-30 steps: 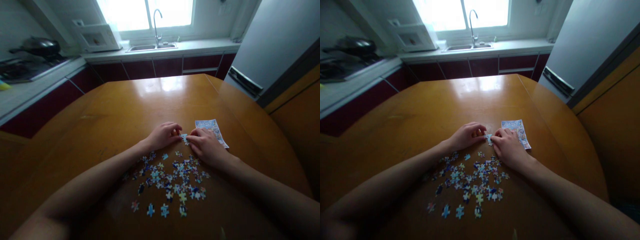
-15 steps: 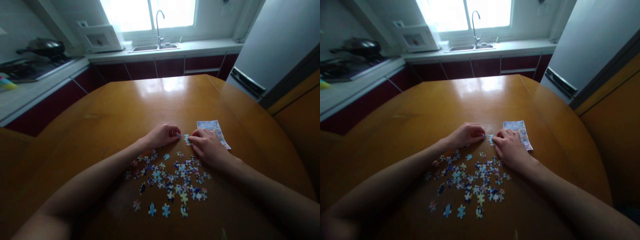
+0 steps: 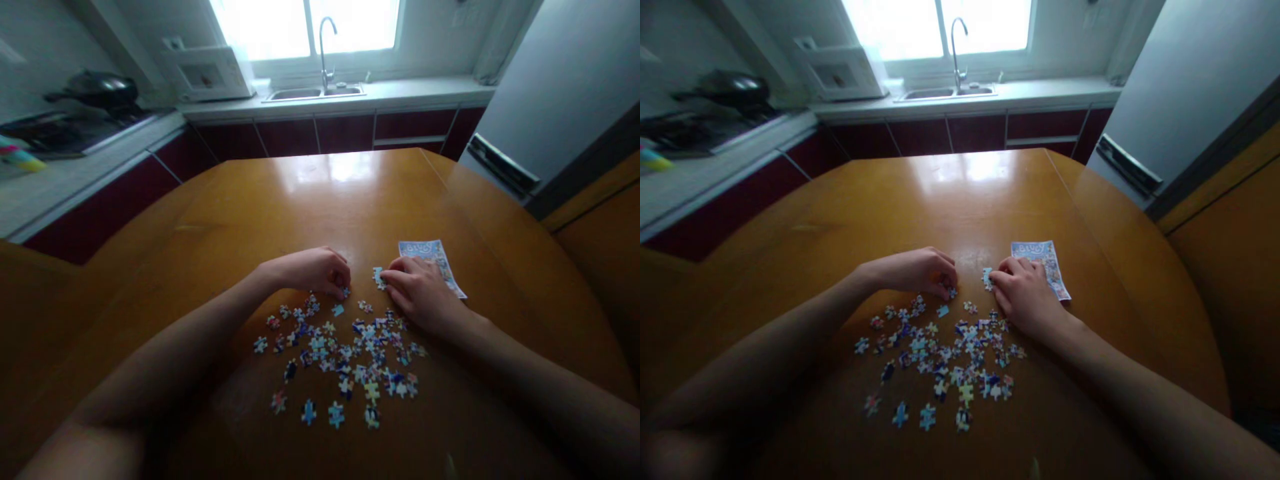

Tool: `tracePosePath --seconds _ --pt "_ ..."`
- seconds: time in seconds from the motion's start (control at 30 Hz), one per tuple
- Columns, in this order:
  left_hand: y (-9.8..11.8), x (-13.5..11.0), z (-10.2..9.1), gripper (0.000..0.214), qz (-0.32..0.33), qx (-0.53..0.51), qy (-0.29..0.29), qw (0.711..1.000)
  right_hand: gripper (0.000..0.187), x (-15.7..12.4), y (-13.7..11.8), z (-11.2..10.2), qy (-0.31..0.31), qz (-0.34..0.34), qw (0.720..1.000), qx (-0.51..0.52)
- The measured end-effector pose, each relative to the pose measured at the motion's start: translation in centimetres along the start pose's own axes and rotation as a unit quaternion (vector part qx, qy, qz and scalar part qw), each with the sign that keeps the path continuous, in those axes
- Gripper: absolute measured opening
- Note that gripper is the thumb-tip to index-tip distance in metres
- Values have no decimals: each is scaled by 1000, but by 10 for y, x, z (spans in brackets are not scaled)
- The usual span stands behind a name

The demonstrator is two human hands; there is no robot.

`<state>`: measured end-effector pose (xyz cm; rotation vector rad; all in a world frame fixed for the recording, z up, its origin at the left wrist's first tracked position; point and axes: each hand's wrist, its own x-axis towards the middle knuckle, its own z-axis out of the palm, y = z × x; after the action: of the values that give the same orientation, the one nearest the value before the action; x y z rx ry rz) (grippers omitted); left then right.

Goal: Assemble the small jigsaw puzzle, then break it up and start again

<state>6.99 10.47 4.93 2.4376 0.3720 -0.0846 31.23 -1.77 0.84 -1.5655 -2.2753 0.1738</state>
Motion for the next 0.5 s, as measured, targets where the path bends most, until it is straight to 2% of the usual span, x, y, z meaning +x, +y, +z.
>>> tracePosePath --seconds 0.17,0.3,0.5 --pt "7 -1 -3 11 20 16 -13 1000 17 -1 1 2 9 6 1000 1" --pt "26 -1 2 7 53 41 6 998 18 -1 2 4 16 9 1000 2" --pt "53 2 17 15 79 60 -4 995 22 0 2 7 27 22 999 10"
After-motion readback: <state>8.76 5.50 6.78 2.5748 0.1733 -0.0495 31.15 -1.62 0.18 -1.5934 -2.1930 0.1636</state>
